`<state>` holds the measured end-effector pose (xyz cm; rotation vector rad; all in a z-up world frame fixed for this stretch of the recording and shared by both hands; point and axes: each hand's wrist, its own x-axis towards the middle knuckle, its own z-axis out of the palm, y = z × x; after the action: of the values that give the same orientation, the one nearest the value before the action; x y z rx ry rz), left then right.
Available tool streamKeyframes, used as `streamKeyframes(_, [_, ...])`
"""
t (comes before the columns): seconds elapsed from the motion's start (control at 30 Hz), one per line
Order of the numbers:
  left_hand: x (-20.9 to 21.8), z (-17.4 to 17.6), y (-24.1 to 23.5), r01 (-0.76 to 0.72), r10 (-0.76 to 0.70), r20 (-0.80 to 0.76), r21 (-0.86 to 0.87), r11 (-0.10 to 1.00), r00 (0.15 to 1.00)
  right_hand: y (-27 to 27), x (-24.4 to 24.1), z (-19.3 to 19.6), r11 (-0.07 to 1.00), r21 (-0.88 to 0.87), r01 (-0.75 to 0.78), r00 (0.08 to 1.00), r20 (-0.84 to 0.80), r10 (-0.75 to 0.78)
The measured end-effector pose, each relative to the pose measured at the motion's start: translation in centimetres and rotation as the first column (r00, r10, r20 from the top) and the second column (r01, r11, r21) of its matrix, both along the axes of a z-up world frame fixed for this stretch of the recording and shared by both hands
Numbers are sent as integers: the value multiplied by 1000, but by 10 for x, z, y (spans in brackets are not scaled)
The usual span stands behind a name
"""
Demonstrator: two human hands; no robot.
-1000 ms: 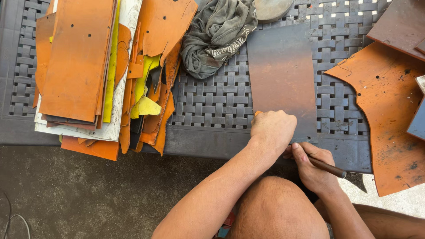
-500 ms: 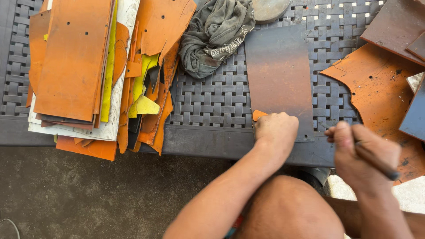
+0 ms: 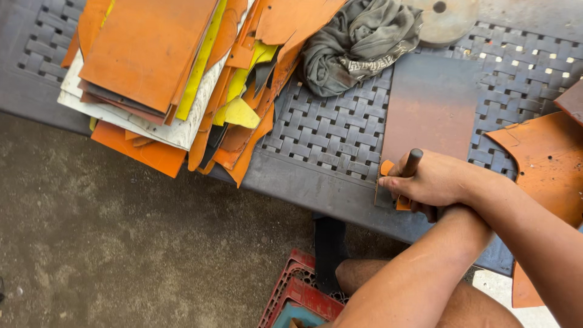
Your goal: The person uses a knife to cut shapes from orange and brown leather sheets on a woven plastic table. They repeatedly trace around a small template and cut out the pieces, placing the cutouts aside.
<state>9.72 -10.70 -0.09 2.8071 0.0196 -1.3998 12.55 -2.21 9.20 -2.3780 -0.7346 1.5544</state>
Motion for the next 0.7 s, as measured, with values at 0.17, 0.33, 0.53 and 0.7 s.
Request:
streamKeyframes(0.17, [2, 2, -2, 42, -42, -35, 6, 999, 999, 6, 4, -7, 990, -111, -87, 996, -43, 83])
streamKeyframes(0.33, [4, 9, 2, 53, -53, -46, 10, 999, 998, 7, 6, -9, 988, -142, -61, 997, -63, 53])
streamKeyframes(0.53, [4, 12, 4, 68, -67, -54, 27, 997, 996, 9, 6, -10, 976, -91, -196, 980, -42, 193])
streamKeyframes(0.7, [3, 8, 7, 89, -88, -55, 27, 996, 995, 15, 10, -16, 930, -64, -363, 919, 139, 369])
